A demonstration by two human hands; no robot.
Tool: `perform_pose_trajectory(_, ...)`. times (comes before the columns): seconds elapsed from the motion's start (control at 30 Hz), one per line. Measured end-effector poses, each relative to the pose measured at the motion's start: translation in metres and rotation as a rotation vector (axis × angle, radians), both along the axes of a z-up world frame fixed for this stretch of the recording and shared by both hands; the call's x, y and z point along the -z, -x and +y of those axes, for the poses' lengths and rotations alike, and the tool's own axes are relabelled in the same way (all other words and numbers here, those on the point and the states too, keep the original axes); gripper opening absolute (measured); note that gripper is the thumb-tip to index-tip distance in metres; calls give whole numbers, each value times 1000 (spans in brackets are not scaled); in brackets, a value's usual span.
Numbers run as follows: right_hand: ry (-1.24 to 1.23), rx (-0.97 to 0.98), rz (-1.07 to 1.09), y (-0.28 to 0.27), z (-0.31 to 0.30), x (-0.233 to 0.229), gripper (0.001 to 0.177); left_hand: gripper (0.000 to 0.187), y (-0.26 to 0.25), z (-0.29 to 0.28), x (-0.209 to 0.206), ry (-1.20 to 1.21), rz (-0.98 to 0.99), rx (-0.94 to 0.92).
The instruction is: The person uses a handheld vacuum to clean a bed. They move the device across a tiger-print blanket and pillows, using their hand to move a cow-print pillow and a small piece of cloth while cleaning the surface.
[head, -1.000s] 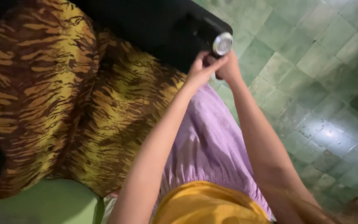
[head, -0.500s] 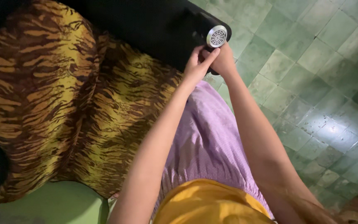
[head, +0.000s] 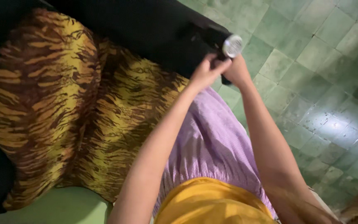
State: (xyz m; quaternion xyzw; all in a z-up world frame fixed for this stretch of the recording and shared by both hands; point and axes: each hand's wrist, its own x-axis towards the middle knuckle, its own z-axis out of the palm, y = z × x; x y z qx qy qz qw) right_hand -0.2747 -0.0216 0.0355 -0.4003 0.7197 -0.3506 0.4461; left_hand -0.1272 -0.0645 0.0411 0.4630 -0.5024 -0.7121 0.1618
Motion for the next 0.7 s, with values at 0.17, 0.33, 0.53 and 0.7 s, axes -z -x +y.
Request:
perform_pose_trajectory(0.17,-57,133,-155,1,32,-14,38,59,15,33,13,196,113,-19)
perform_pose_trajectory(0.33,-21,67,116,-3,18,2,33,56,8,13,10,237,93,-25)
perform_pose_trajectory(0.53,17,161,42,15,44,-18,33,48,33,32,2,249,139,149)
perform_pose_trajectory(0.7,67,150,195,22,24,-14,33,45,50,14,10,299,181,65)
